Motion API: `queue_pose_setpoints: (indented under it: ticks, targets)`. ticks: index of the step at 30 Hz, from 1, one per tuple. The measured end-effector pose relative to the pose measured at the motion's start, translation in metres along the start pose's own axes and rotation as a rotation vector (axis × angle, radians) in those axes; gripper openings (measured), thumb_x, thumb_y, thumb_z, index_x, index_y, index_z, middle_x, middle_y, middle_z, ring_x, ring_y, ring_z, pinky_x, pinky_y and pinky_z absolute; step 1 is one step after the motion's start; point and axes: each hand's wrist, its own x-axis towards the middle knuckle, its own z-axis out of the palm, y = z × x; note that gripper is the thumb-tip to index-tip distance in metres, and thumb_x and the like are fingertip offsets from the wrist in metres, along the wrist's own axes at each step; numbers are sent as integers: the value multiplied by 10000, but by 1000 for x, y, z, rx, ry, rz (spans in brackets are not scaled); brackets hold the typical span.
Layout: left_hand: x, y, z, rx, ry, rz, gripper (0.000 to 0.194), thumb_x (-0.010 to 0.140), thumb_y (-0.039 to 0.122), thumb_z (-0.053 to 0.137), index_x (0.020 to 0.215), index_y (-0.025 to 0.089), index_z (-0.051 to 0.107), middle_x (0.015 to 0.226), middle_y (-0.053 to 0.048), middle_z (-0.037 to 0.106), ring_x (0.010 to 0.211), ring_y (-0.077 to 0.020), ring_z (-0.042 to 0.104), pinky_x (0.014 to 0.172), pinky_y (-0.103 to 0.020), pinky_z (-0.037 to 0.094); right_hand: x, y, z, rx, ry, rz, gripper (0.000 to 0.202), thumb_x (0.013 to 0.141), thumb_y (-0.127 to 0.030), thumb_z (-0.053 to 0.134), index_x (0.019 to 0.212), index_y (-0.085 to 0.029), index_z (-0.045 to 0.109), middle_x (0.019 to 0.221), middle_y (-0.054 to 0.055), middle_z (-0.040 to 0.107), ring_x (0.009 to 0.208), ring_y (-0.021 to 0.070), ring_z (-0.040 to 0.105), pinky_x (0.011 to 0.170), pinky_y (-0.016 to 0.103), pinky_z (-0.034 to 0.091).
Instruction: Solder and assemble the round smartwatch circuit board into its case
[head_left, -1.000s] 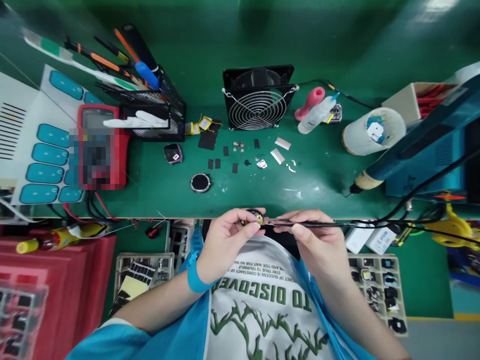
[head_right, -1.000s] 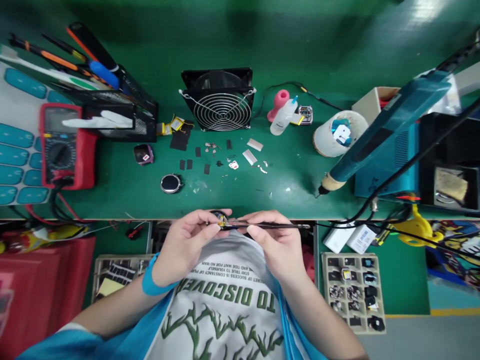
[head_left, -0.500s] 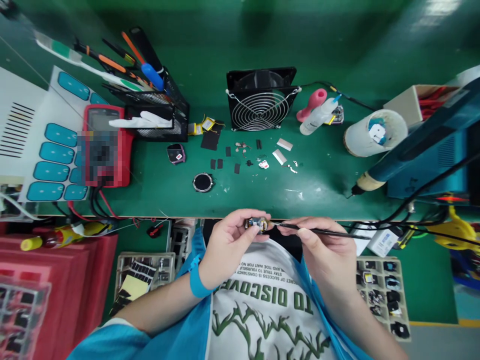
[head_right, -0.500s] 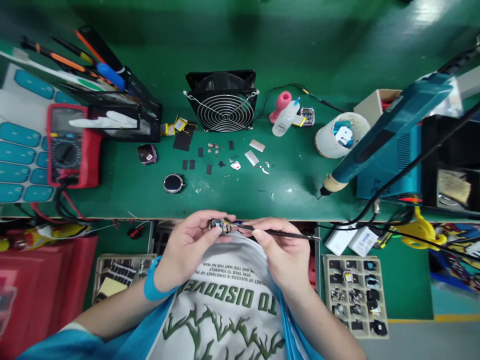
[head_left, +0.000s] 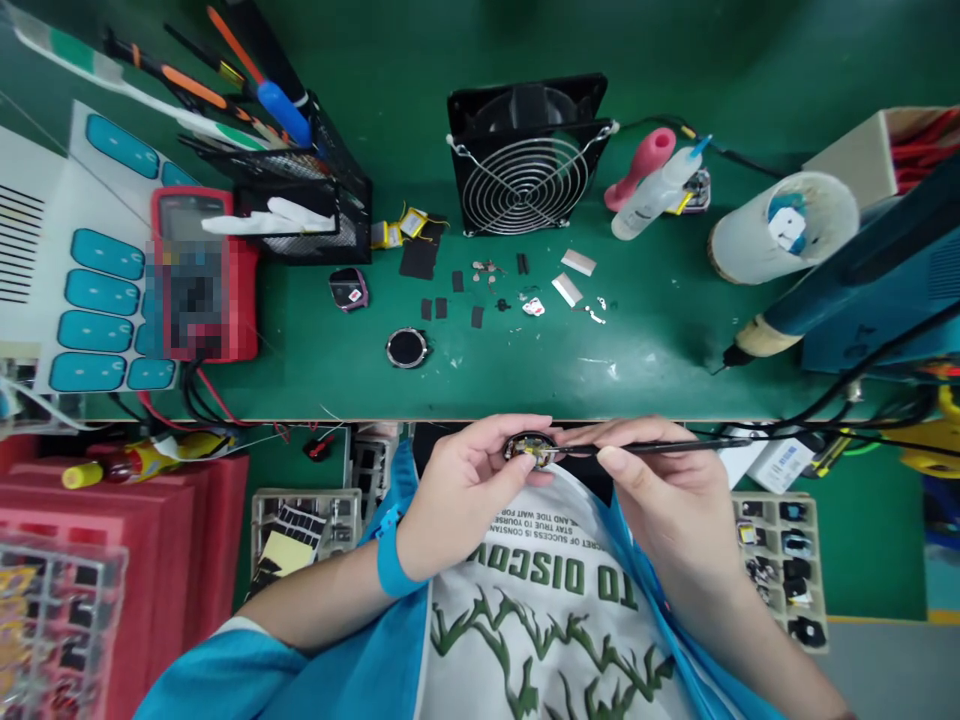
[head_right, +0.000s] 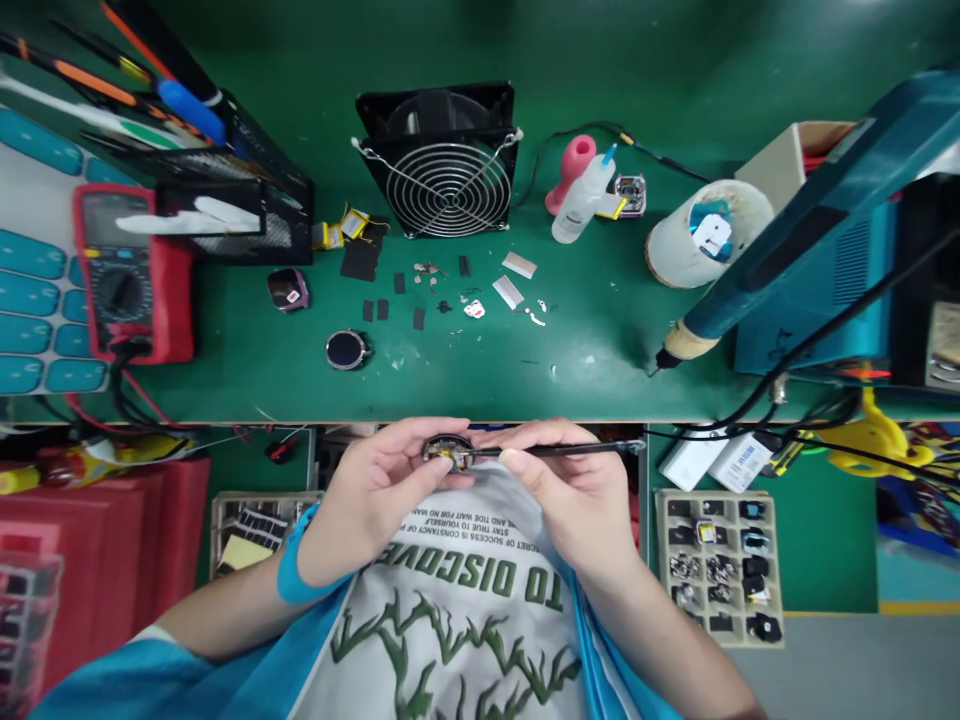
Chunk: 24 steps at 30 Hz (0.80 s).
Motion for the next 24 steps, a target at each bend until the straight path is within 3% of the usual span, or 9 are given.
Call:
queue_pose_setpoints:
  ticks: [12,24]
  targets:
    - [-1,2,0,73,-21,11,258,903,240,749,1156,201,777,1151,-72,804,992,-216,792,860,-308,692,5,-6,-5,0,7,114,42,872,-274,823,894,-256,792,913,30,838,893,218,814,843,350,674]
    - [-1,2,0,70,-13,18,255,896,235,759,1148,209,783,1161,-72,802,991,-216,792,861,-321,698,5,-6,-5,-12,33,124,51,855,-278,836,878,-258,795,890,10,834,850,196,809,820,320,676]
